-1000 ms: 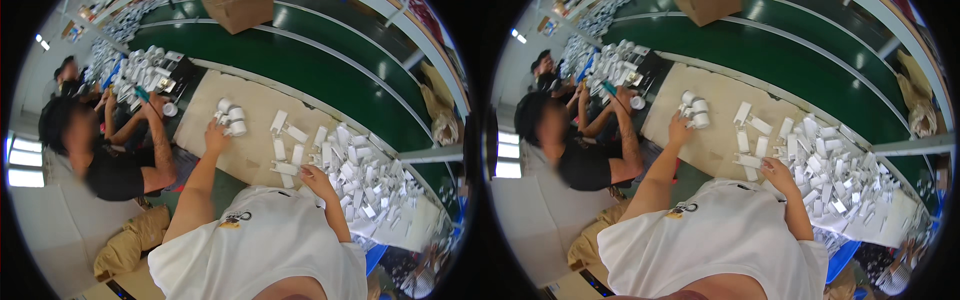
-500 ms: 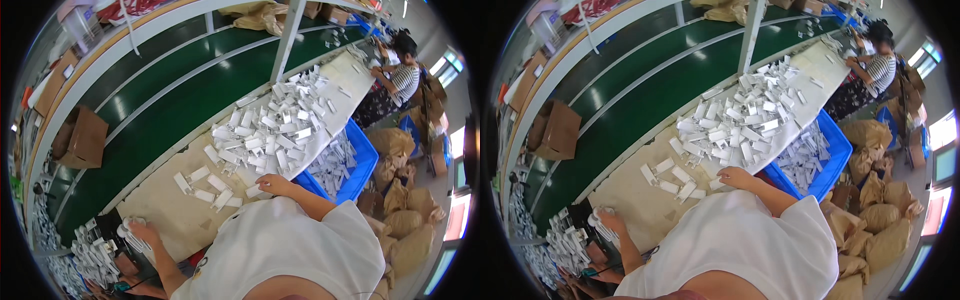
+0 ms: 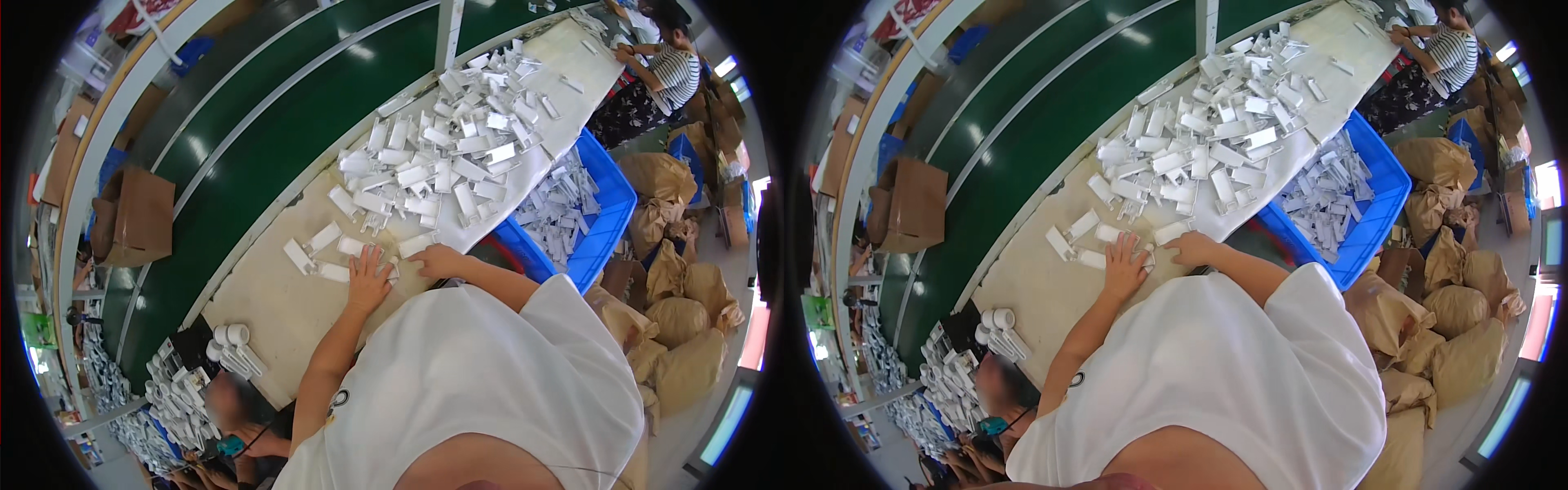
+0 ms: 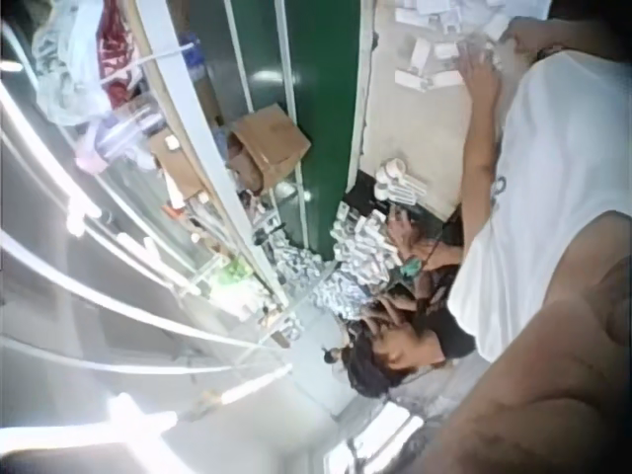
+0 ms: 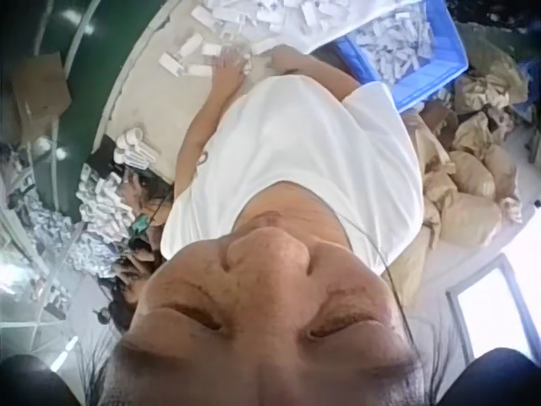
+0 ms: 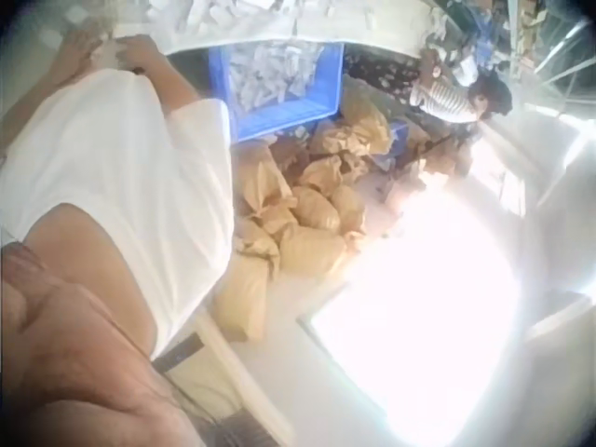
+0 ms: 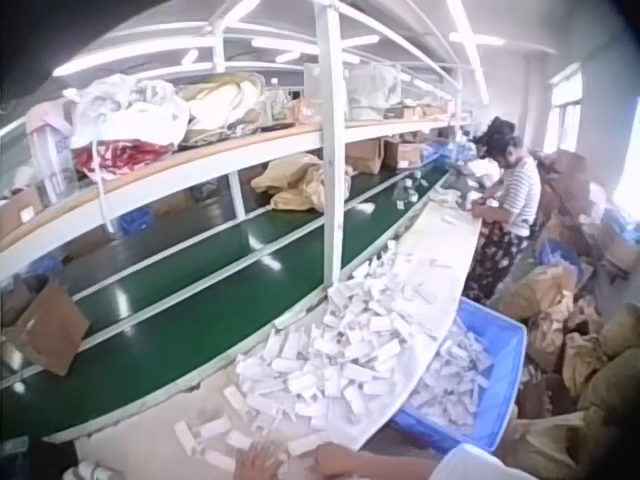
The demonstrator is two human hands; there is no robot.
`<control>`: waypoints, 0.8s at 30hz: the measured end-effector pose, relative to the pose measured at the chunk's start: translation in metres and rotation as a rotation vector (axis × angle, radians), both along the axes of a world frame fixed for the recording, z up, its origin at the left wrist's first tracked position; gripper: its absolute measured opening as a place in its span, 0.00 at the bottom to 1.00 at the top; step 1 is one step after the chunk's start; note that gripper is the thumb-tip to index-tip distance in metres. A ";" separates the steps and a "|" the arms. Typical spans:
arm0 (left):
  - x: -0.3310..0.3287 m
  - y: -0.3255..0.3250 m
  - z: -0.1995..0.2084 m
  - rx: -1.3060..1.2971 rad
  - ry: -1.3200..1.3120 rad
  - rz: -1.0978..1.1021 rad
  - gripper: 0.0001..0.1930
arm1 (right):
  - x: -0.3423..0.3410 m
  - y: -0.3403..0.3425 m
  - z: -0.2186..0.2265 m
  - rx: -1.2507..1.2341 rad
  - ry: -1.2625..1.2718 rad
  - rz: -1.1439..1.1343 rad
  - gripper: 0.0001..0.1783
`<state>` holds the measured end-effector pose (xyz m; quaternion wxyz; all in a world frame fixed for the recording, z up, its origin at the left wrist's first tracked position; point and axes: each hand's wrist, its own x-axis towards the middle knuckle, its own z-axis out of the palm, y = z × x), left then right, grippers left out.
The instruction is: Assembling the components of small handheld portable fans at a factory workstation.
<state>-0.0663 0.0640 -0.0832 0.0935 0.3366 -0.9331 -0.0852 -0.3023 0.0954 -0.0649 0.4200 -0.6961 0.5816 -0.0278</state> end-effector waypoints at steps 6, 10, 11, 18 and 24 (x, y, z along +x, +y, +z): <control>-0.028 -0.043 0.011 -0.081 0.048 0.200 0.24 | -0.006 -0.045 -0.009 -0.391 -0.147 -0.138 0.20; -0.033 -0.020 0.024 -0.014 0.083 0.194 0.24 | -0.028 -0.035 0.020 -0.286 -0.332 -0.110 0.17; -0.031 -0.013 0.024 -0.018 0.086 0.176 0.24 | -0.041 -0.030 0.025 -0.249 -0.411 -0.099 0.17; 0.010 0.030 0.029 -0.036 0.188 0.206 0.23 | -0.142 -0.006 0.311 -0.586 -0.603 0.369 0.13; 0.030 0.053 0.030 0.085 0.167 0.335 0.23 | -0.089 0.182 0.439 -0.186 -0.893 0.918 0.08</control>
